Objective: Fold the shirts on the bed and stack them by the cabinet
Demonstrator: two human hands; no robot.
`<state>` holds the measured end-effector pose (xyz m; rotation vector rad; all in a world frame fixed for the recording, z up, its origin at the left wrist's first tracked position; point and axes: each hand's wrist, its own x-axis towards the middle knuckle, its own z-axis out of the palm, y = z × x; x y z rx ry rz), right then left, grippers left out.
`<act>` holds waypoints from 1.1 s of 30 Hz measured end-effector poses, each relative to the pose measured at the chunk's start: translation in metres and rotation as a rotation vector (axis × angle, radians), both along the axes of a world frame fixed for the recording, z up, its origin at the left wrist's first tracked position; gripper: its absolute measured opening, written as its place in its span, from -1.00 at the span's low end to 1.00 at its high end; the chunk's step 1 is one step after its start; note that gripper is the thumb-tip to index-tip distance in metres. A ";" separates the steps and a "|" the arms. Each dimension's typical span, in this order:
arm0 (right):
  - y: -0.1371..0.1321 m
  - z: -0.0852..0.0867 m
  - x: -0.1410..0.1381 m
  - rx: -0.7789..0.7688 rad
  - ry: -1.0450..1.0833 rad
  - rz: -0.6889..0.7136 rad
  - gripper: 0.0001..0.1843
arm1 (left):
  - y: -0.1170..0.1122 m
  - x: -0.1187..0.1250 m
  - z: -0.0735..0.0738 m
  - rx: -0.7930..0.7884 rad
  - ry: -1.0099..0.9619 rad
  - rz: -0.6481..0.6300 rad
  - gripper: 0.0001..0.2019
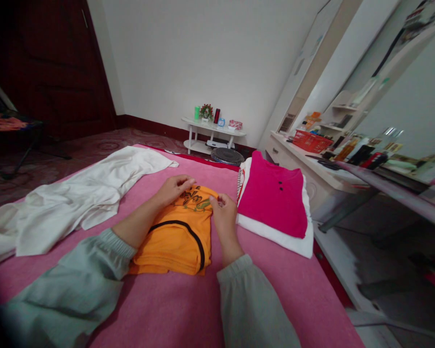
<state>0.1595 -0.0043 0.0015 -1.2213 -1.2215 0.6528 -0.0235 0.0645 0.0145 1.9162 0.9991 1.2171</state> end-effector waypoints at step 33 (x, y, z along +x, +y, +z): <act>-0.034 -0.005 -0.035 -0.293 -1.165 0.183 -0.25 | -0.064 -0.036 -0.030 0.010 0.902 0.162 -0.27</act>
